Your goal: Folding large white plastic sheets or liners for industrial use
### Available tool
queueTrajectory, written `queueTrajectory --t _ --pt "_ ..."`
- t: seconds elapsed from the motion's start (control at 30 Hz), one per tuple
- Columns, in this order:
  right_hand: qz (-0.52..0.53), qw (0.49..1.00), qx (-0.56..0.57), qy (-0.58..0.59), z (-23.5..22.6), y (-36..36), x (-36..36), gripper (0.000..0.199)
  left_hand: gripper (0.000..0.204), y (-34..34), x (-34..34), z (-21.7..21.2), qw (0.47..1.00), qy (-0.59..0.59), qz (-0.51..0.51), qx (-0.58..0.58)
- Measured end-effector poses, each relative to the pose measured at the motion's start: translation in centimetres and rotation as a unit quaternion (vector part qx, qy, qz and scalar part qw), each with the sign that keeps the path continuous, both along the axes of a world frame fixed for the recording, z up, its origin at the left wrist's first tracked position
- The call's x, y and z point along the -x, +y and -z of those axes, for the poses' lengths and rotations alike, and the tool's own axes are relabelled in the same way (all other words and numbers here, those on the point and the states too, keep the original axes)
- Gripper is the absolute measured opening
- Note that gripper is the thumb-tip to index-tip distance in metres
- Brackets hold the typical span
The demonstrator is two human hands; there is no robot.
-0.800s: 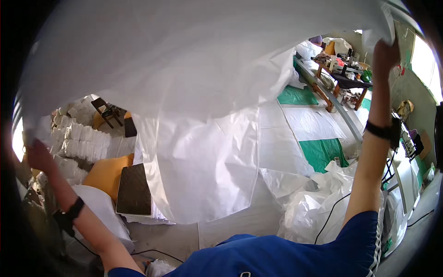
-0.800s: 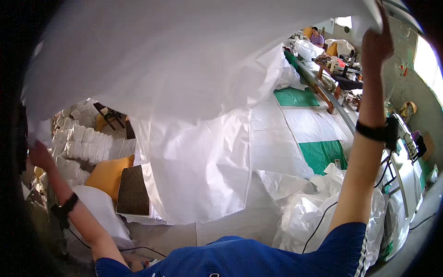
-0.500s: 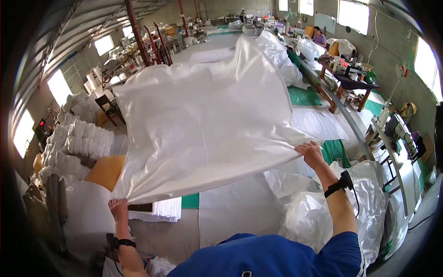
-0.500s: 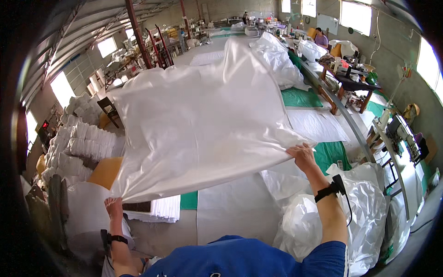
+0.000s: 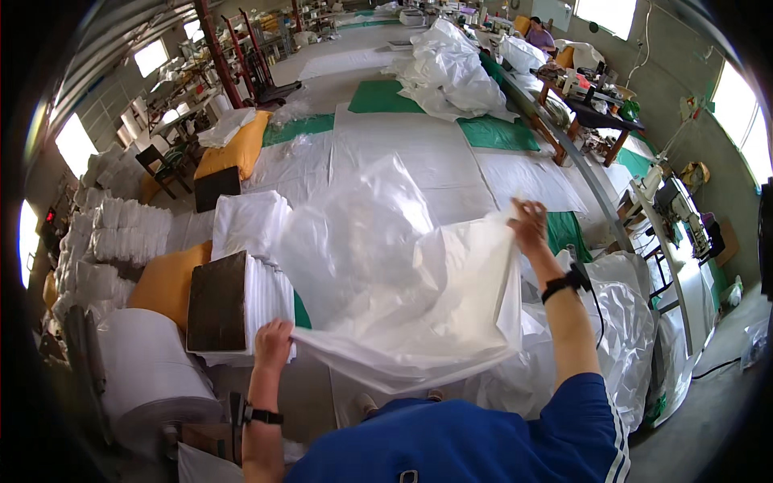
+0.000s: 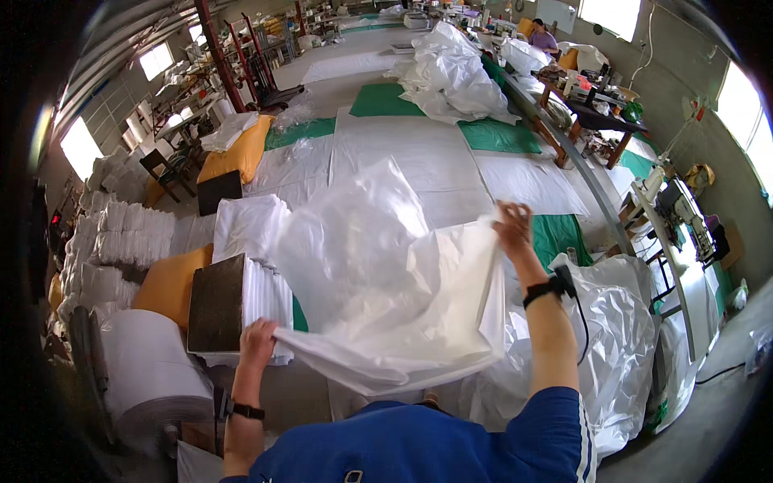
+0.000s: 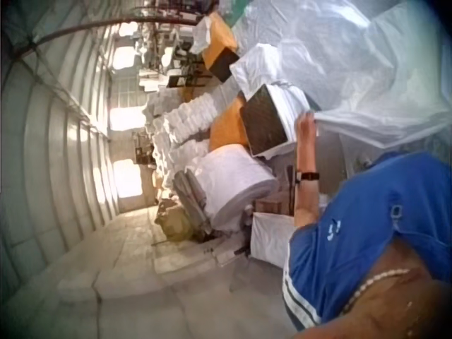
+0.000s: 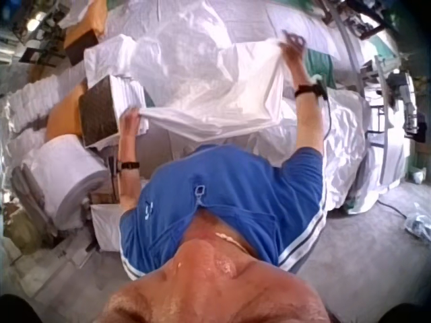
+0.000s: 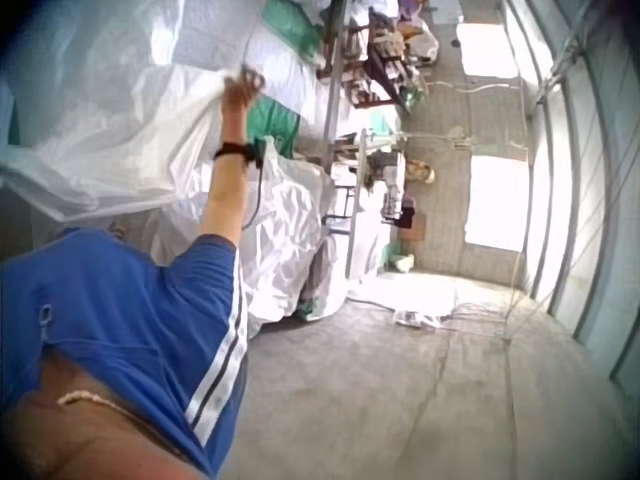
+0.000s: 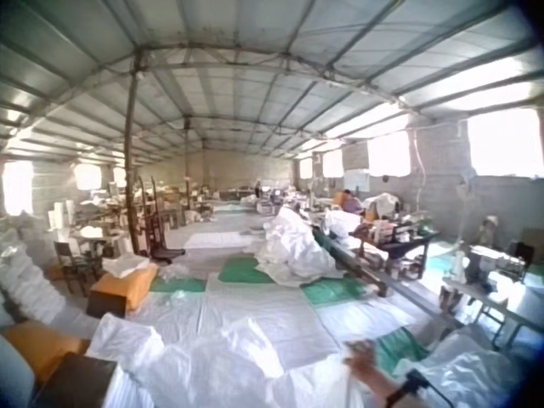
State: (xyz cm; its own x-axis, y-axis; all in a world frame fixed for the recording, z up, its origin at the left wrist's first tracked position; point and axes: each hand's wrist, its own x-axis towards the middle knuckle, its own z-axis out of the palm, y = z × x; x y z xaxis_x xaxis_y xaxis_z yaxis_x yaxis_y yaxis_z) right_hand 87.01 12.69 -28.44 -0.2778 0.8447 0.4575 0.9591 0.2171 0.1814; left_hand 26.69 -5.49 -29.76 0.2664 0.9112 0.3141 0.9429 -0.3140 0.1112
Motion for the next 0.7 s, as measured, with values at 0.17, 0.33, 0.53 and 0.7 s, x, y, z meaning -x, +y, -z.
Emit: queueTrajectory --t 0.17,0.33,0.53,0.7 --pt "-0.53 0.847 -0.039 -0.019 -7.3 1.5 21.2 0.022 0.027 7.6 -11.5 -8.9 0.986 -0.102 0.128 -0.024" --pt "-0.576 0.808 0.087 0.089 -8.3 -5.7 24.7 0.011 0.035 5.3 -13.5 -11.9 0.96 -0.212 0.171 0.065" --pt "-0.664 0.743 0.036 0.076 -9.7 -9.3 22.2 0.024 0.064 2.7 -14.5 -12.3 0.93 -0.322 0.087 0.156" --pt "-0.692 0.72 0.052 0.014 -8.4 -12.1 21.0 0.014 0.051 2.6 -15.3 -14.6 0.969 -0.036 0.196 0.148"
